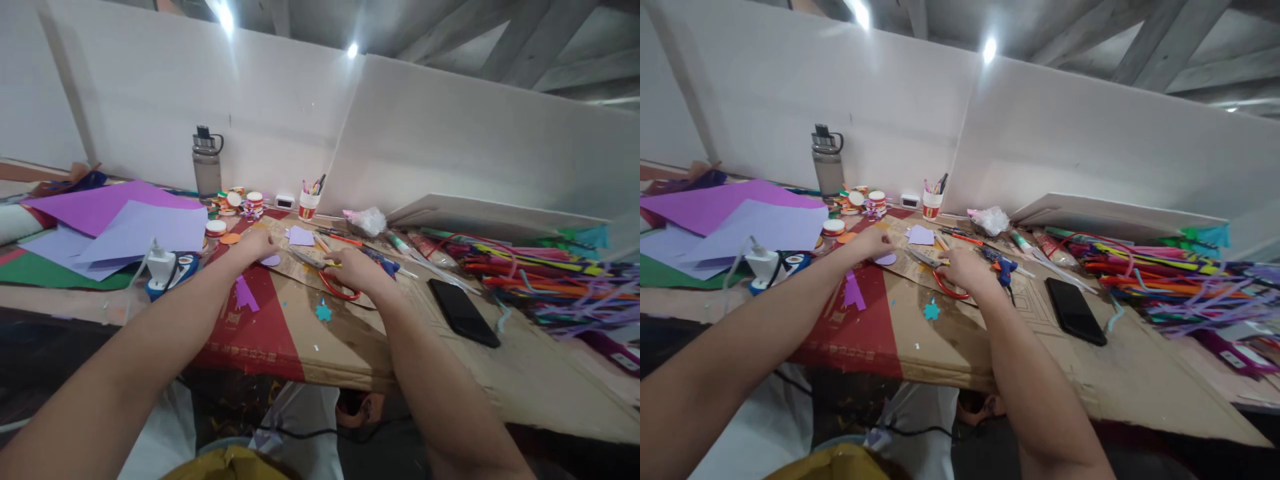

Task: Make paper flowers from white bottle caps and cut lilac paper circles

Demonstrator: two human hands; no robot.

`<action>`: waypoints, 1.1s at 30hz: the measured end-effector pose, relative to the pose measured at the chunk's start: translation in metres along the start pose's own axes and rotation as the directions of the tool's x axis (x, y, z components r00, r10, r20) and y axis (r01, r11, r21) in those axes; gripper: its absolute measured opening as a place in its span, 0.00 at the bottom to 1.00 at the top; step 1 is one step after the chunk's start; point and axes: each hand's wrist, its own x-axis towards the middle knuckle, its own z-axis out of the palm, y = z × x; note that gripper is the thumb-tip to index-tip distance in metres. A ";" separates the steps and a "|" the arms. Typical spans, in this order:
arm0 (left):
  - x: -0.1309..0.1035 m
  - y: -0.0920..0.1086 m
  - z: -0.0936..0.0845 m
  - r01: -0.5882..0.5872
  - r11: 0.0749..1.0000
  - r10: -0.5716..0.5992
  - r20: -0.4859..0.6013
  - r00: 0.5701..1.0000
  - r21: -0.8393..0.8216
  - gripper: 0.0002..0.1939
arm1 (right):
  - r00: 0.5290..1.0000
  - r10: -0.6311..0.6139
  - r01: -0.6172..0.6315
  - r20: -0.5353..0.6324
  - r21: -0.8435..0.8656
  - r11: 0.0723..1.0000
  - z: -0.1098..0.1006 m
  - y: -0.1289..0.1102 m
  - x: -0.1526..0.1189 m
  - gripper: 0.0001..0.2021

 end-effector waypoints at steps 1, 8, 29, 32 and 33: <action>-0.001 -0.001 0.002 -0.020 1.000 0.020 0.021 1.000 0.019 0.10 | 0.998 0.017 -0.014 -0.055 0.065 0.998 0.002 -0.003 0.001 0.18; -0.003 -0.003 0.009 -0.046 0.998 0.045 0.026 0.999 0.044 0.12 | 0.973 0.218 -0.177 -0.069 0.381 0.907 0.009 -0.016 0.040 0.16; -0.001 0.004 -0.011 -0.170 0.982 0.153 -0.173 0.973 -0.087 0.13 | 0.913 0.393 -0.377 -0.112 0.136 0.916 0.043 -0.016 0.127 0.12; -0.001 0.002 -0.011 -0.171 0.977 0.146 -0.188 0.971 -0.127 0.12 | 0.916 0.390 -0.373 -0.095 0.156 0.915 0.042 -0.011 0.127 0.08; 0.000 0.001 -0.010 -0.174 0.976 0.147 -0.193 0.970 -0.133 0.12 | 0.916 0.390 -0.372 -0.097 0.164 0.914 0.042 -0.011 0.127 0.10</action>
